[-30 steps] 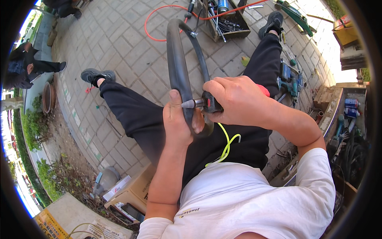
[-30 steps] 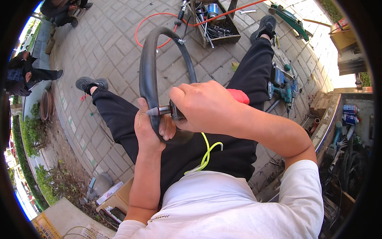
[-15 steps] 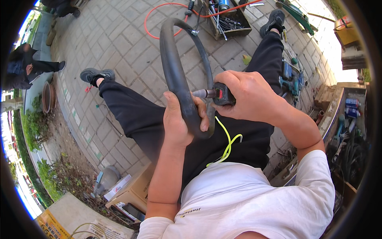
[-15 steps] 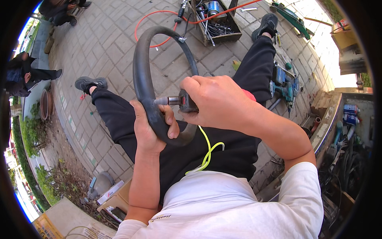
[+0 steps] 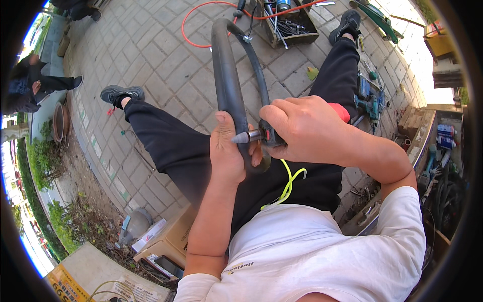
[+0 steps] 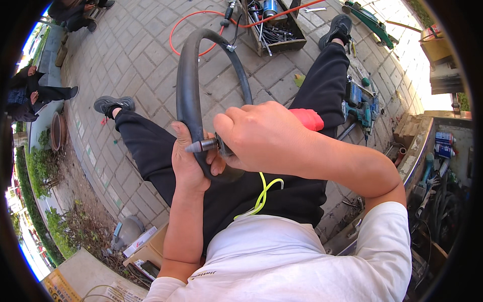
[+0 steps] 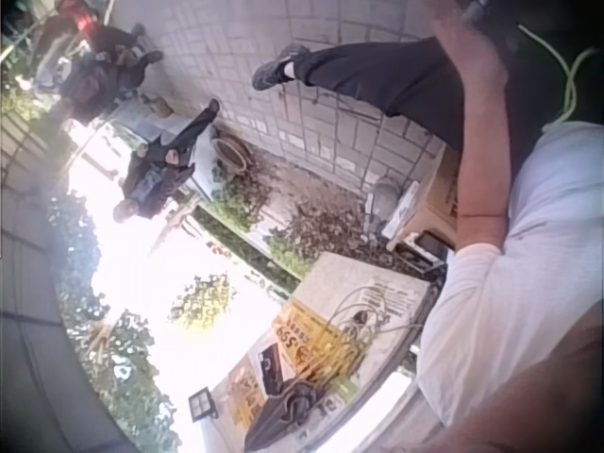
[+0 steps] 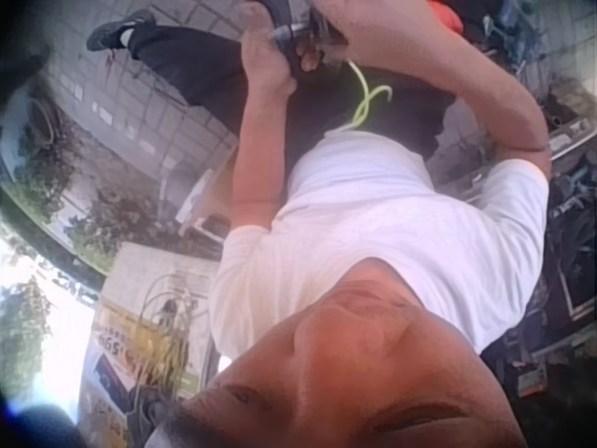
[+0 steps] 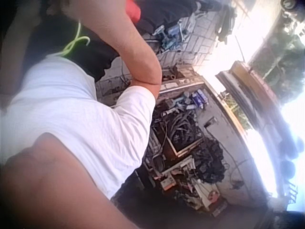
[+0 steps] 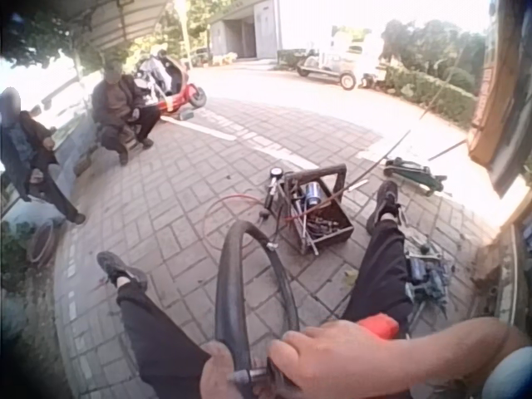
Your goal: The person sits on the ground and uses a handheld tool to apply a sealant or patch to a bicycle tire. They rotate the tire and continue applying the substance along its surface.
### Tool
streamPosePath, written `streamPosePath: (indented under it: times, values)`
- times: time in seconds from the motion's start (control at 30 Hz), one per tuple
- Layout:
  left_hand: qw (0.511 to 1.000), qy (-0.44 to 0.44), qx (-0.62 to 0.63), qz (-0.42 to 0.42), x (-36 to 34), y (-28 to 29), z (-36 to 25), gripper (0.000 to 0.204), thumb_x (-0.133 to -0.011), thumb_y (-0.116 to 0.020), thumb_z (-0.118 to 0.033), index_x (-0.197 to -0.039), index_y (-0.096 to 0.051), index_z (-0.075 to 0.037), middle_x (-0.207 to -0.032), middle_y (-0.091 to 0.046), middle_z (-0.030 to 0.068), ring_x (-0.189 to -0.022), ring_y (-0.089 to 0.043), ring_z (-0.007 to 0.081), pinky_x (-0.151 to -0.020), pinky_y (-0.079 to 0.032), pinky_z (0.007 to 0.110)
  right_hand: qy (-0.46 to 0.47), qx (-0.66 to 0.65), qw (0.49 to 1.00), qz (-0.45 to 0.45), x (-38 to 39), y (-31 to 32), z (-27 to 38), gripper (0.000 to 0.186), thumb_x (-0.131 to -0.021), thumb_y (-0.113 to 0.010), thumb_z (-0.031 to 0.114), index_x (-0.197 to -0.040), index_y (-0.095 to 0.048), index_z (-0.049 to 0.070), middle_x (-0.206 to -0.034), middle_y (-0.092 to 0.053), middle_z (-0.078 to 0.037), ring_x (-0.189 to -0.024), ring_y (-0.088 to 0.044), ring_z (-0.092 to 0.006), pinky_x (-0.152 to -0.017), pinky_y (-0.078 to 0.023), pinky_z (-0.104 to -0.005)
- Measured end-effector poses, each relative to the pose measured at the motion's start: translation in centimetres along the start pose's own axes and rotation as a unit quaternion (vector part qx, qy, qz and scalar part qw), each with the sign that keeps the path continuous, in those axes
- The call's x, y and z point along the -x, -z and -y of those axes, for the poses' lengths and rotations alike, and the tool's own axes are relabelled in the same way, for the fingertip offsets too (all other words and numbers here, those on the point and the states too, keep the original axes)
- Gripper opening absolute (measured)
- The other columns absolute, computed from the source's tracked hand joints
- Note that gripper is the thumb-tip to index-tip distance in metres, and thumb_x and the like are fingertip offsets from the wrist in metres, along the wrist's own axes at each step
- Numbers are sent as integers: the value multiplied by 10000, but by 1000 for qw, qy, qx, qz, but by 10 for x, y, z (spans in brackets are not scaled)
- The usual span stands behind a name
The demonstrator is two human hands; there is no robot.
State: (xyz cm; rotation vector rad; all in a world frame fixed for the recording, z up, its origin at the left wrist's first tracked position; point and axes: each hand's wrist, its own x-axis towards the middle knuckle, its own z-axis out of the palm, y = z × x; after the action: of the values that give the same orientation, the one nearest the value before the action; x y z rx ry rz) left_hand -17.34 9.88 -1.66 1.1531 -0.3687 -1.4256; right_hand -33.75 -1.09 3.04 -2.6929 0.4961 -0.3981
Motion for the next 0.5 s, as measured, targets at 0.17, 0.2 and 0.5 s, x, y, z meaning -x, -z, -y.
streamPosePath:
  times: [0.17,0.2,0.5]
  values:
    - [1000,-18,-15,18,0,4,6,793,-1024,-418,-766,-798,-590,-26,-579,-492,62,-431,-511,180,-398,-402,312,-5,35,999,-22,-2,1,-3,359,-782,-823,248,-885,-553,36,-774,-651,-118,-686,-718,-319,-593,-575,-416]
    - [1000,-9,-16,4,1,2,5,791,-1024,-417,-767,-799,-588,-28,-580,-491,60,-430,-509,178,-398,-399,310,-1,25,1000,-14,-1,1,-1,357,-781,-823,246,-884,-553,36,-776,-652,-119,-686,-718,-319,-593,-575,-417]
    - [1000,-18,-20,4,4,0,5,768,-1006,-410,-794,-787,-560,-73,-558,-435,29,-399,-465,165,-379,-376,305,-4,4,1000,-6,0,1,2,356,-783,-821,248,-876,-554,32,-783,-657,-131,-701,-721,-328,-596,-578,-427]
